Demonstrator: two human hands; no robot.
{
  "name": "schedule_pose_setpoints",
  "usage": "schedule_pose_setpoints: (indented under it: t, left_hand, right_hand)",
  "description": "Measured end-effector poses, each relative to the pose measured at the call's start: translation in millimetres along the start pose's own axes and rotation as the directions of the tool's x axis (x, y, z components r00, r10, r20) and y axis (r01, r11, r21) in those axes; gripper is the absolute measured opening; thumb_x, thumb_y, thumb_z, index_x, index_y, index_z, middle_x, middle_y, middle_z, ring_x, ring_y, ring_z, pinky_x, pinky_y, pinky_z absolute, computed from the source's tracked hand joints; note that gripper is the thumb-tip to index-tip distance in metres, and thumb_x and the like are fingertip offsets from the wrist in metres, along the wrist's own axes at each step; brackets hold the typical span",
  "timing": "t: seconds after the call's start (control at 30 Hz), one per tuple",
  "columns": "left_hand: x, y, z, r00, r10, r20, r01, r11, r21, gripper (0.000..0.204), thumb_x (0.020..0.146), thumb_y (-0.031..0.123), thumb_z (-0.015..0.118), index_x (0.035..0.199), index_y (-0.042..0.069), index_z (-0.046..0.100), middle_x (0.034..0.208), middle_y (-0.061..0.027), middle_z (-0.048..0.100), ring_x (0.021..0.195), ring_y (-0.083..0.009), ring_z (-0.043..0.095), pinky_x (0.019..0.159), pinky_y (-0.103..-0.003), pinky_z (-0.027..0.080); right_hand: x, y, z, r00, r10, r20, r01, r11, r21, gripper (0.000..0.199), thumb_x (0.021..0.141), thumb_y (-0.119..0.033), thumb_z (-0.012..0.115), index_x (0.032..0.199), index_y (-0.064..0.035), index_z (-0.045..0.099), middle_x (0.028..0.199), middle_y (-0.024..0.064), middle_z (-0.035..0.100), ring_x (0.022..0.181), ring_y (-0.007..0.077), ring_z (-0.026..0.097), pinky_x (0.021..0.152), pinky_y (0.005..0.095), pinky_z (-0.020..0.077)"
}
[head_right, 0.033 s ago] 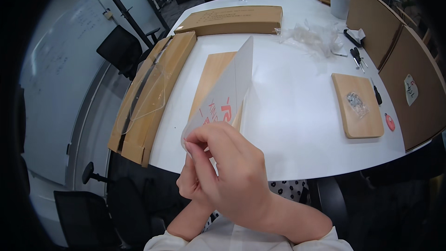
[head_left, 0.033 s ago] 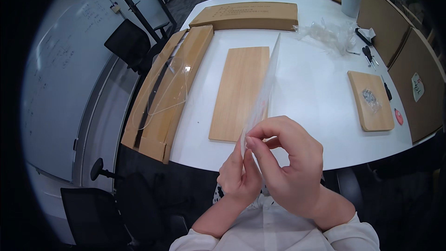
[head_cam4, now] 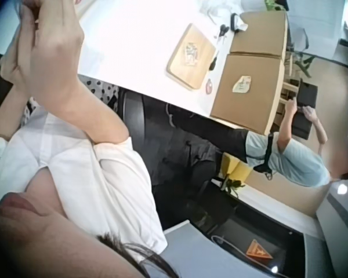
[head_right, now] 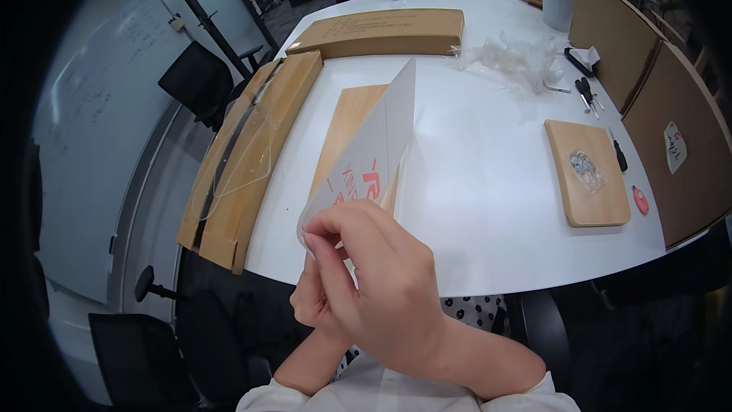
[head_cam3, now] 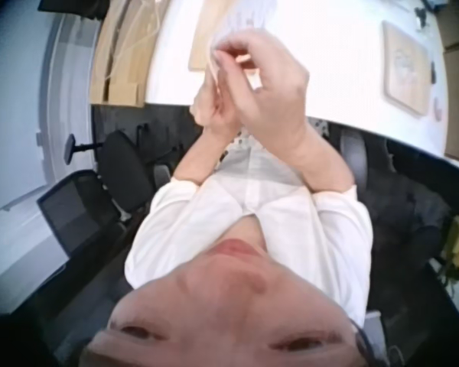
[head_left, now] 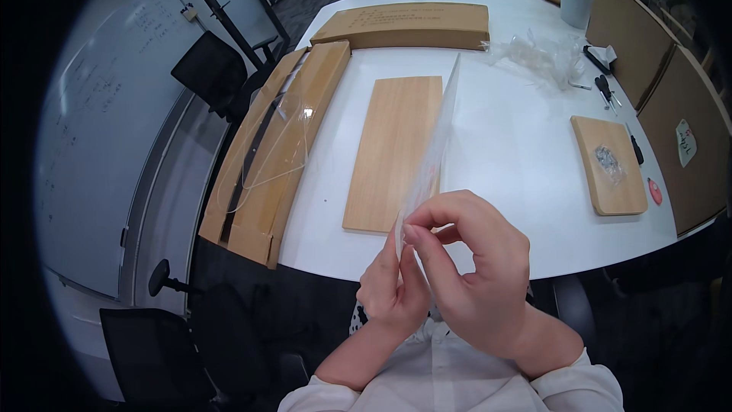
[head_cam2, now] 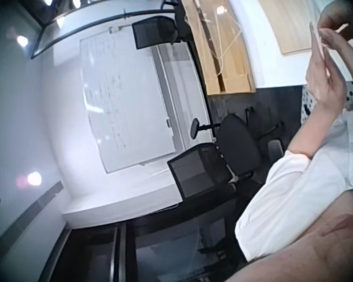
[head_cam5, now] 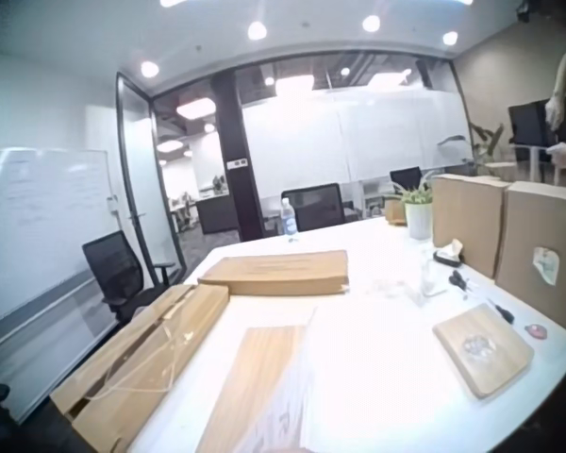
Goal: The person unpacks flat-pack furniture components from cardboard boxes on a white table. They remove protective film from a clear acrylic panel and align it with a wooden board, preparing to assemble the parts.
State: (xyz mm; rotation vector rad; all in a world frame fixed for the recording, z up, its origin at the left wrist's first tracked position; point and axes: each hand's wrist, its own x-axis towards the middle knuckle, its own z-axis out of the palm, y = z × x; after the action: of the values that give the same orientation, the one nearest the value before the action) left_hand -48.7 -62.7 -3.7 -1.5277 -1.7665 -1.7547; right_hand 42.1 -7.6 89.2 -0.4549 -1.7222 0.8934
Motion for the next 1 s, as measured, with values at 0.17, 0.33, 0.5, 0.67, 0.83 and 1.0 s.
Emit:
schedule_pose_setpoints:
  t: [0.17, 0.33, 0.5, 0.67, 0.83, 1.0]
  left_hand:
    - [-2, -1, -1, 1.0, -0.008, 0.006, 0.008, 1.0, -0.005, 0.033, 0.086, -0.006, 0.055, 0.118, -0.007, 0.057, 0.088, -0.0179, 0.069, 0.071, -0.0216, 0.069, 0.063, -0.026, 0.054]
    - [-6, -4, 3, 1.0, 0.002, -0.029, -0.002, 1.0, -0.02, 0.033, 0.086, -0.006, 0.056, 0.119, -0.007, 0.057, 0.084, -0.0167, 0.069, 0.067, -0.0191, 0.068, 0.06, -0.024, 0.052]
    - [-6, -5, 4, 0.999, 0.015, -0.042, -0.016, 1.0, -0.014, 0.033, 0.086, -0.005, 0.057, 0.119, -0.008, 0.056, 0.082, -0.0165, 0.069, 0.063, -0.0175, 0.067, 0.057, -0.024, 0.052]
    - [-5, -4, 4, 0.997, 0.018, -0.069, -0.017, 1.0, 0.011, 0.033, 0.087, -0.001, 0.059, 0.118, -0.009, 0.056, 0.082, -0.0168, 0.069, 0.064, -0.0178, 0.068, 0.057, -0.024, 0.052]
    - [4, 4, 1, 0.997, 0.076, -0.033, -0.075, 0.996, 0.039, 0.035, 0.086, 0.005, 0.062, 0.118, -0.009, 0.056, 0.082, -0.0157, 0.069, 0.062, -0.0182, 0.068, 0.056, -0.024, 0.052]
    - [4, 7, 0, 0.998, 0.064, -0.006, -0.063, 0.996, 0.062, 0.038, 0.085, 0.007, 0.064, 0.119, -0.008, 0.055, 0.078, -0.0143, 0.069, 0.058, -0.0166, 0.066, 0.053, -0.024, 0.051]
  right_hand:
    - [-1, 1, 1, 1.0, 0.001, -0.001, -0.001, 1.0, -0.009, 0.01, 0.078, 0.011, 0.061, 0.084, 0.0043, 0.058, 0.079, 0.0096, 0.061, 0.067, 0.0149, 0.061, 0.059, 0.0235, 0.0511]
    - [-4, 4, 3, 0.997, 0.08, 0.003, -0.08, 0.994, 0.071, 0.008, 0.08, 0.01, 0.06, 0.085, 0.005, 0.058, 0.08, 0.0091, 0.061, 0.068, 0.0129, 0.06, 0.061, 0.0228, 0.0516]
    - [-8, 6, 2, 0.99, 0.138, 0.018, -0.139, 0.98, 0.141, 0.009, 0.082, 0.01, 0.059, 0.089, 0.0054, 0.056, 0.083, 0.0084, 0.06, 0.071, 0.0113, 0.06, 0.064, 0.0227, 0.0521]
    - [-10, 5, 6, 0.993, 0.115, 0.012, -0.116, 0.987, 0.111, 0.007, 0.085, 0.007, 0.055, 0.092, 0.0053, 0.054, 0.084, 0.0087, 0.059, 0.072, 0.0133, 0.06, 0.064, 0.0251, 0.0519]
    - [-8, 6, 2, 0.982, -0.047, 0.185, 0.09, 0.968, -0.235, 0.007, 0.084, 0.005, 0.054, 0.09, 0.0045, 0.053, 0.078, 0.0125, 0.056, 0.065, 0.0237, 0.058, 0.055, 0.0317, 0.0475]
    - [-4, -1, -3, 0.974, -0.071, 0.217, 0.14, 0.936, -0.323, 0.009, 0.079, 0.005, 0.057, 0.087, 0.0037, 0.052, 0.072, 0.0126, 0.054, 0.062, 0.0275, 0.056, 0.053, 0.0346, 0.0455]
